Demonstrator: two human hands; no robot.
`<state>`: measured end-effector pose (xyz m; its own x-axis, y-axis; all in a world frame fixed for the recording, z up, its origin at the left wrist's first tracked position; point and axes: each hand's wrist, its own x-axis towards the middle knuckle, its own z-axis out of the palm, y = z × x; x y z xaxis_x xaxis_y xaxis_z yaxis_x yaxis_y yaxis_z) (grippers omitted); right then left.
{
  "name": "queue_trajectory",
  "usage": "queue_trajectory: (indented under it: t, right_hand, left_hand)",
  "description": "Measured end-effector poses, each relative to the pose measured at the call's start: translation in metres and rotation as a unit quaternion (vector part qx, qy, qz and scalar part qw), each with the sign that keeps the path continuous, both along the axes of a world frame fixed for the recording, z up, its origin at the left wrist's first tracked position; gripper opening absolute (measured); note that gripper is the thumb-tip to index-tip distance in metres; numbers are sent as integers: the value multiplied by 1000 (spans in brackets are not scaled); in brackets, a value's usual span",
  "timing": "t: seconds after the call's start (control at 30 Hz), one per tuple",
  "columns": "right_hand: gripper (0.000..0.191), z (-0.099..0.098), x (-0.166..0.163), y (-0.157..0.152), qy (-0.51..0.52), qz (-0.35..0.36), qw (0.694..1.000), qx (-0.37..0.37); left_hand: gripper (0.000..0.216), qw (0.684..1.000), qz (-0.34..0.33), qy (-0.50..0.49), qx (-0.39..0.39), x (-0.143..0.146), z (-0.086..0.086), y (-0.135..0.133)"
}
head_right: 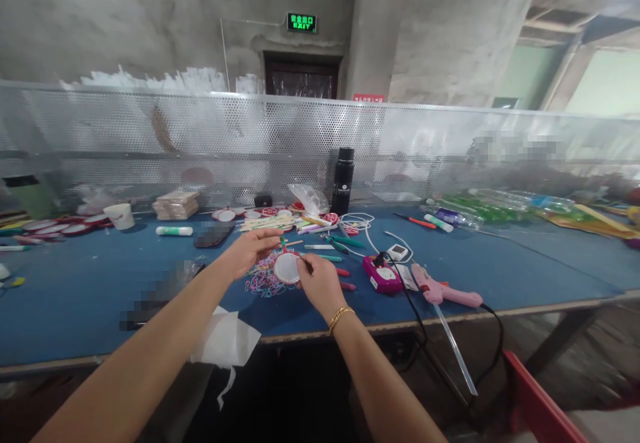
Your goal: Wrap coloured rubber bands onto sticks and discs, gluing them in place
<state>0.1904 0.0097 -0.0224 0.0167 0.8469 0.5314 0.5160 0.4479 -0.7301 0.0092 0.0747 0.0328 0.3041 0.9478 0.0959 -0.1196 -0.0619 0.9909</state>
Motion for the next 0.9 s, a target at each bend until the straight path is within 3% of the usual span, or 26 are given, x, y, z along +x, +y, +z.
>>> queue_trajectory:
  t: [0.33, 0.67, 0.9]
  right_hand:
    - [26, 1, -4, 1, -15, -7, 1000, 16]
    - [25, 0, -3, 0, -2, -11, 1000, 16]
    - [27, 0, 0, 2, 28, -2, 1000, 5]
  left_hand:
    - [43, 998, 19, 32, 43, 0, -1, 2]
    - [45, 1000, 18, 15, 21, 0, -5, 6]
    - [46, 999, 29, 30, -12, 2, 5, -5]
